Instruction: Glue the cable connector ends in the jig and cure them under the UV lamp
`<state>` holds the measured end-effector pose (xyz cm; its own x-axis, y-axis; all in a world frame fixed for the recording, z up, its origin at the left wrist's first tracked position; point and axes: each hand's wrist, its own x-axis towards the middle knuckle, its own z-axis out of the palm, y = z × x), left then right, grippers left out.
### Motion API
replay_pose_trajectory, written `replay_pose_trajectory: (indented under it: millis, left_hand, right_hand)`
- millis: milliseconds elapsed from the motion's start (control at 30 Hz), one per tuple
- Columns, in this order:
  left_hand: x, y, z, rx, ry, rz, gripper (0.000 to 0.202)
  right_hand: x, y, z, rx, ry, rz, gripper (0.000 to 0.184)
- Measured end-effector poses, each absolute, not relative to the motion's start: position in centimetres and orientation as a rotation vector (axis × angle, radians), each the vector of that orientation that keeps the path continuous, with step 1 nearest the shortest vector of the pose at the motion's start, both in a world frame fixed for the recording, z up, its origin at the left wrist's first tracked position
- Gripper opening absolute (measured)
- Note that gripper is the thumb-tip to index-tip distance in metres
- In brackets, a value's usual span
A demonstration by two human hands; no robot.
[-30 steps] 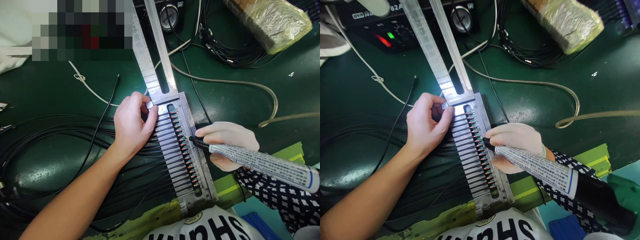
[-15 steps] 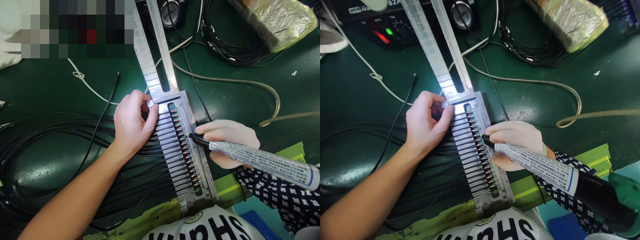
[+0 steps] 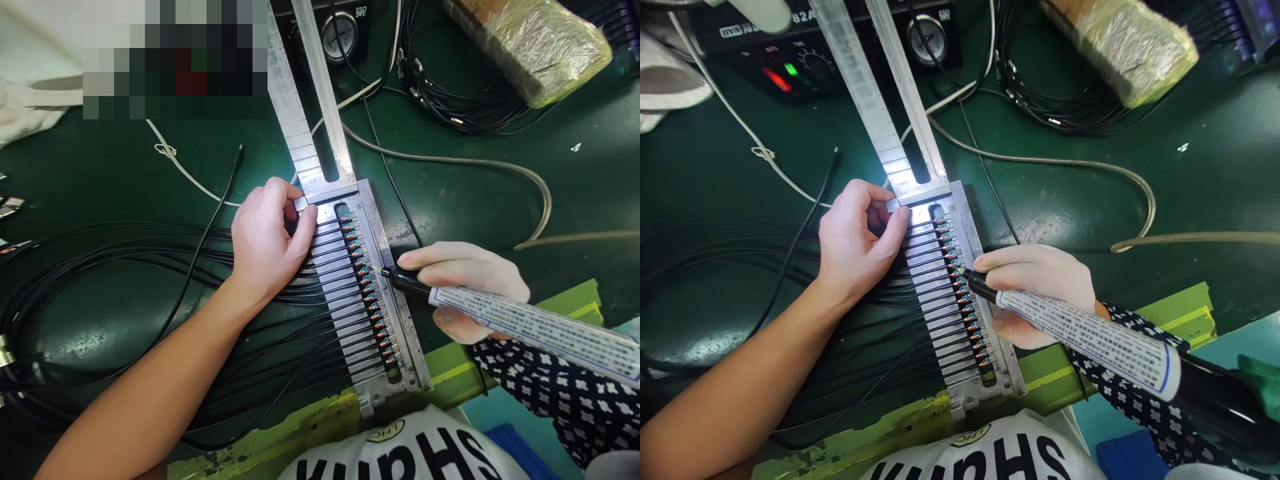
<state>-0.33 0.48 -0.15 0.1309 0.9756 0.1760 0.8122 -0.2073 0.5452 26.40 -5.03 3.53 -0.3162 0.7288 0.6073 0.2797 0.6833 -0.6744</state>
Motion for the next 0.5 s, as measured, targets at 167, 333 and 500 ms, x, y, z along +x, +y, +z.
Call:
replay_pose_trajectory:
  millis: [167,333,500]
  left_hand:
    - [-0.27,0.52,-0.25,2.103,1.747,0.736,0.016]
    - [-0.31,0.48,-0.36,2.088,1.742,0.737,0.017]
    - [-0.31,0.40,-0.38,2.050,1.749,0.726,0.017]
  right_hand:
    - [26.64,-5.54,3.14,-0.759,-1.935,0.658,0.027]
    - [26.78,-5.32,2.92,-0.793,-1.960,0.718,0.032]
    - [26.38,-5.18,2.98,-0.786,-1.929,0.675,0.025]
